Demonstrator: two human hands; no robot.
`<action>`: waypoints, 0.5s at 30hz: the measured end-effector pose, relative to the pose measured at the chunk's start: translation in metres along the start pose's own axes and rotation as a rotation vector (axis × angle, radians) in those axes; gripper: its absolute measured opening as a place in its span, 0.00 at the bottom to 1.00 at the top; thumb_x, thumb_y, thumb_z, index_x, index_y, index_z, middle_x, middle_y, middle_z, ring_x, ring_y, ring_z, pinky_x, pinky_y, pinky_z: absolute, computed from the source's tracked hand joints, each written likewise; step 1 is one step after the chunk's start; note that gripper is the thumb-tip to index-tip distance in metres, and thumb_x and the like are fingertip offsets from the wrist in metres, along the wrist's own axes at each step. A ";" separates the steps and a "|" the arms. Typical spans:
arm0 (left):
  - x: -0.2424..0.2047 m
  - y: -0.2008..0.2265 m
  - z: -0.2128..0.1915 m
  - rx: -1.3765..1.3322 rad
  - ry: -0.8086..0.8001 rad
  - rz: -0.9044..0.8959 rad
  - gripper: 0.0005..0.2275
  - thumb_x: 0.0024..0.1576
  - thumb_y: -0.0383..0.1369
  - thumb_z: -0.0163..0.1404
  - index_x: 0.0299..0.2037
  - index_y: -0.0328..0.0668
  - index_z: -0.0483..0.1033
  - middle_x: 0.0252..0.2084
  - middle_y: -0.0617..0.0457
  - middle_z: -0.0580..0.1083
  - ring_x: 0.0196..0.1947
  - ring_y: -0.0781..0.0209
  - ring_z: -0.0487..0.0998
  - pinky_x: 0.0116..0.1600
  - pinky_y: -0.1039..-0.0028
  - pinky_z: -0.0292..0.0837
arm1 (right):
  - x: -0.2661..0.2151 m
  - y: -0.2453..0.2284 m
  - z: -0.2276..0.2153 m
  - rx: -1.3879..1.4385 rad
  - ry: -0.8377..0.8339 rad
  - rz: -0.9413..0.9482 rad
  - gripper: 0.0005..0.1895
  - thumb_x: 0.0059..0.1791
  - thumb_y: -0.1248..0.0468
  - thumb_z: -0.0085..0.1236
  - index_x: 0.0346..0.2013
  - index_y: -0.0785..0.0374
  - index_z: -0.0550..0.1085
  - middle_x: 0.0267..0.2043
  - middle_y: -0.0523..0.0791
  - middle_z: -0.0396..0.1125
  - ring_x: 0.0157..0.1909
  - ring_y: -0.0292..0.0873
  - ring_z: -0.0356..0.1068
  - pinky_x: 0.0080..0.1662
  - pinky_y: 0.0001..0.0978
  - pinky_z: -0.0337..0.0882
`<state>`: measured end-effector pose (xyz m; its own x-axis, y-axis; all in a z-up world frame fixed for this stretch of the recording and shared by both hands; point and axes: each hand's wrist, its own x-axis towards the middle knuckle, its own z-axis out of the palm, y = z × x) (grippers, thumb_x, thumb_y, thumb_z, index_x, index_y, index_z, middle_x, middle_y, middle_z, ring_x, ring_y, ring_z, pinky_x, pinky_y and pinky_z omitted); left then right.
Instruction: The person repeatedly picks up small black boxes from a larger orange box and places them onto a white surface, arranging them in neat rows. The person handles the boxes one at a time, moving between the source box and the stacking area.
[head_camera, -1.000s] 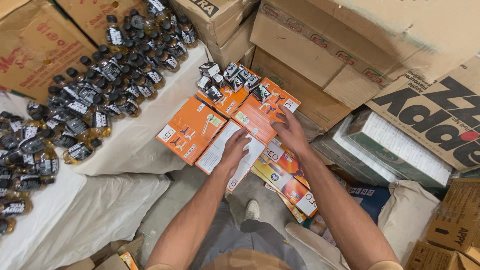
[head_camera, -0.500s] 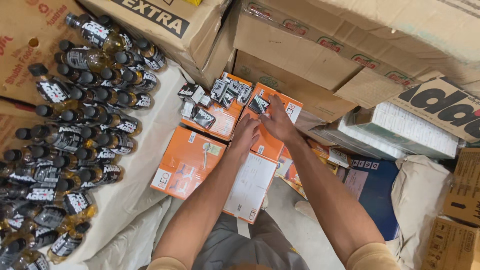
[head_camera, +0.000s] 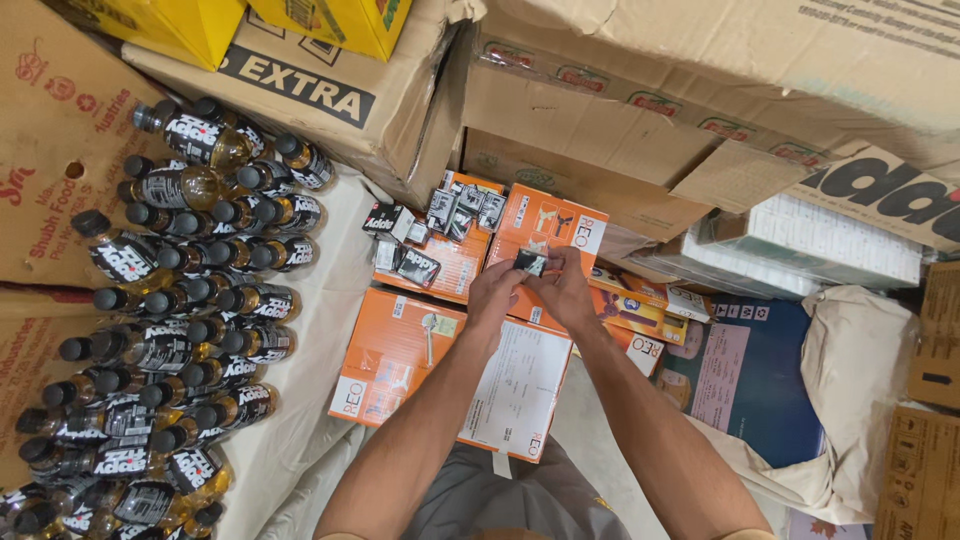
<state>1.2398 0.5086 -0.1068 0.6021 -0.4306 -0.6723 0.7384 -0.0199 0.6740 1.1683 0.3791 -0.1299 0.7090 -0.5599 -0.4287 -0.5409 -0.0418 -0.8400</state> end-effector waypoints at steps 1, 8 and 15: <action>-0.003 -0.005 -0.001 0.007 -0.011 0.003 0.29 0.55 0.36 0.57 0.67 0.34 0.66 0.60 0.40 0.71 0.63 0.48 0.70 0.66 0.51 0.64 | -0.004 0.003 -0.001 0.004 0.012 -0.003 0.33 0.49 0.57 0.68 0.60 0.64 0.59 0.45 0.46 0.59 0.39 0.41 0.70 0.41 0.35 0.70; -0.009 -0.036 0.013 0.010 -0.039 0.057 0.26 0.49 0.25 0.56 0.61 0.42 0.75 0.47 0.49 0.74 0.43 0.61 0.75 0.50 0.69 0.77 | -0.044 -0.015 -0.034 0.105 0.019 0.083 0.32 0.43 0.64 0.66 0.61 0.64 0.67 0.40 0.44 0.59 0.39 0.39 0.73 0.40 0.33 0.77; -0.046 -0.025 0.064 0.119 -0.199 0.110 0.35 0.48 0.25 0.62 0.69 0.42 0.65 0.58 0.43 0.68 0.51 0.58 0.73 0.52 0.71 0.79 | -0.104 -0.028 -0.087 0.425 0.236 0.168 0.33 0.42 0.67 0.67 0.58 0.73 0.63 0.43 0.51 0.65 0.44 0.45 0.72 0.44 0.38 0.81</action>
<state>1.1740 0.4710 -0.0734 0.5969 -0.6047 -0.5274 0.6238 -0.0636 0.7790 1.0704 0.3669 -0.0333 0.4802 -0.7035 -0.5239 -0.3722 0.3774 -0.8479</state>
